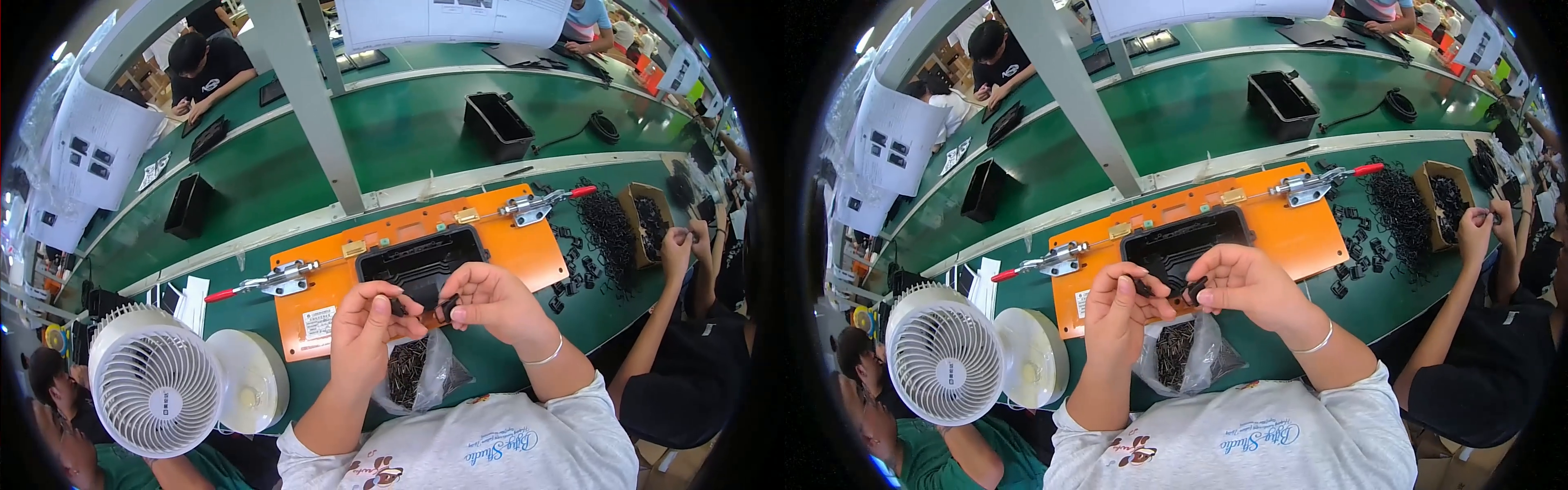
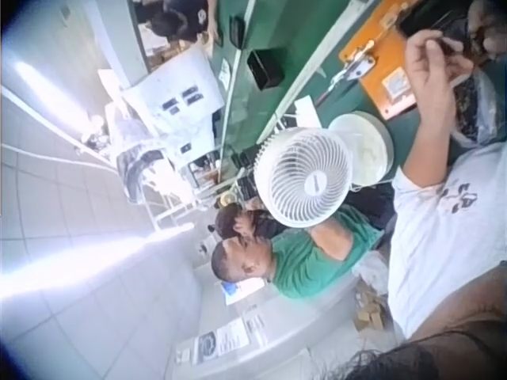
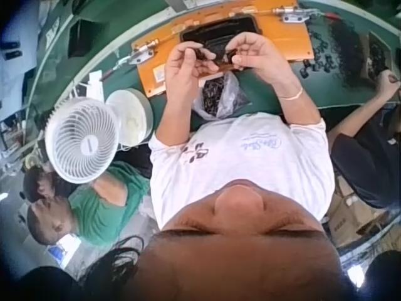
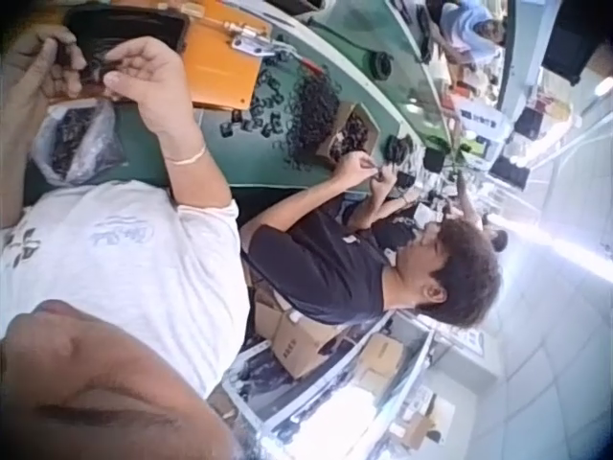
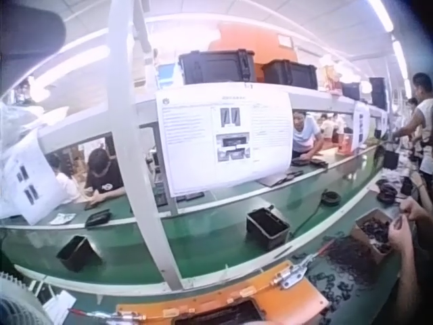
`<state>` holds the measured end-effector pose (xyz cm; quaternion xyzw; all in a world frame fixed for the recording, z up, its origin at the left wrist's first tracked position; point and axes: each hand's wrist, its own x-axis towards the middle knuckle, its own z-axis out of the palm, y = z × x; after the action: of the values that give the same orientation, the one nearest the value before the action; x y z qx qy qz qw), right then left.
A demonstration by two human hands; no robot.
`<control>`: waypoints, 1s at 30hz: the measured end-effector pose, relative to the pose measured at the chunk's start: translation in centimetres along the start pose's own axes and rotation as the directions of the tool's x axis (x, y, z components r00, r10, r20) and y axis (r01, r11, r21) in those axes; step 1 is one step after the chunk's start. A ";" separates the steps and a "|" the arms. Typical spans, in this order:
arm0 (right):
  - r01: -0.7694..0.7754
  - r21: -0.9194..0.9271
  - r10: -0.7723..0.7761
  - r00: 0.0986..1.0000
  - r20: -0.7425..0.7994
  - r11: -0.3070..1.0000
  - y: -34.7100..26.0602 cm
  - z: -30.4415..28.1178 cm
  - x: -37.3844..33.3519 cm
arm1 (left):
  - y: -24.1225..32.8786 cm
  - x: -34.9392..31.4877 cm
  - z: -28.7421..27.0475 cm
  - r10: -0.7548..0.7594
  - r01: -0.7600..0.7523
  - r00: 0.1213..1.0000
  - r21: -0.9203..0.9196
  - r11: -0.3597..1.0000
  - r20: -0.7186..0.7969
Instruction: Assembling small components and clips into a black plastic housing using a specialized orange mounting jig in an electronics factory environment.
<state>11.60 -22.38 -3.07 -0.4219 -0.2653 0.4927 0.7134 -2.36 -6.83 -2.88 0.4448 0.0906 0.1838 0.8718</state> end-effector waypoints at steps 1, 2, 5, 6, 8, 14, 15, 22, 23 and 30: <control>-0.015 0.053 0.014 1.000 0.013 0.998 0.1 -0.2 0.0 | 0.0 -0.1 -0.2 0.001 -0.001 1.000 0.002 1.000 -0.006; -0.031 0.105 0.028 0.999 0.026 0.994 0.2 -0.2 0.1 | 0.0 -0.2 -0.4 0.002 -0.002 1.000 0.010 1.000 0.000; 0.008 0.173 0.010 0.995 -0.098 0.985 0.1 0.9 0.2 | -0.3 -0.5 -0.5 -0.001 0.001 1.000 0.044 0.999 0.003; 0.006 0.172 0.011 0.995 -0.100 0.985 -0.1 1.3 0.3 | -0.5 -0.5 -0.5 -0.008 0.007 1.000 0.069 0.998 0.003; 0.023 0.092 -0.011 0.992 -0.129 0.996 -0.6 2.0 0.3 | -0.8 -0.4 -0.6 0.007 -0.008 1.000 0.090 0.996 0.005; 0.189 -0.322 -0.270 0.936 -0.228 0.928 -2.0 -1.3 1.8 | 0.5 -0.8 -2.8 0.139 -0.122 0.989 0.251 0.960 -0.052; 0.209 -0.454 -0.347 0.905 -0.245 0.866 -2.4 -2.3 2.6 | 0.9 -0.8 -3.6 0.184 -0.158 0.982 0.339 0.928 -0.046; 0.121 -0.794 -0.429 0.884 -0.186 0.595 -3.3 -4.4 6.8 | 4.0 0.4 -5.2 0.251 -0.226 0.968 0.481 0.847 0.013; 0.065 -0.796 -0.363 0.910 -0.200 0.601 -2.9 -5.3 7.3 | 4.1 0.4 -5.1 0.254 -0.229 0.967 0.482 0.846 0.014; -0.007 -0.901 -0.335 0.927 -0.168 0.433 -4.0 -5.5 7.9 | 4.9 0.8 -5.4 0.268 -0.170 0.960 0.592 0.788 -0.081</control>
<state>20.87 -17.54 -2.67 -0.7781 -0.4031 0.1310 0.4636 -4.58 0.14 -2.13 0.6802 0.1596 0.2828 0.6572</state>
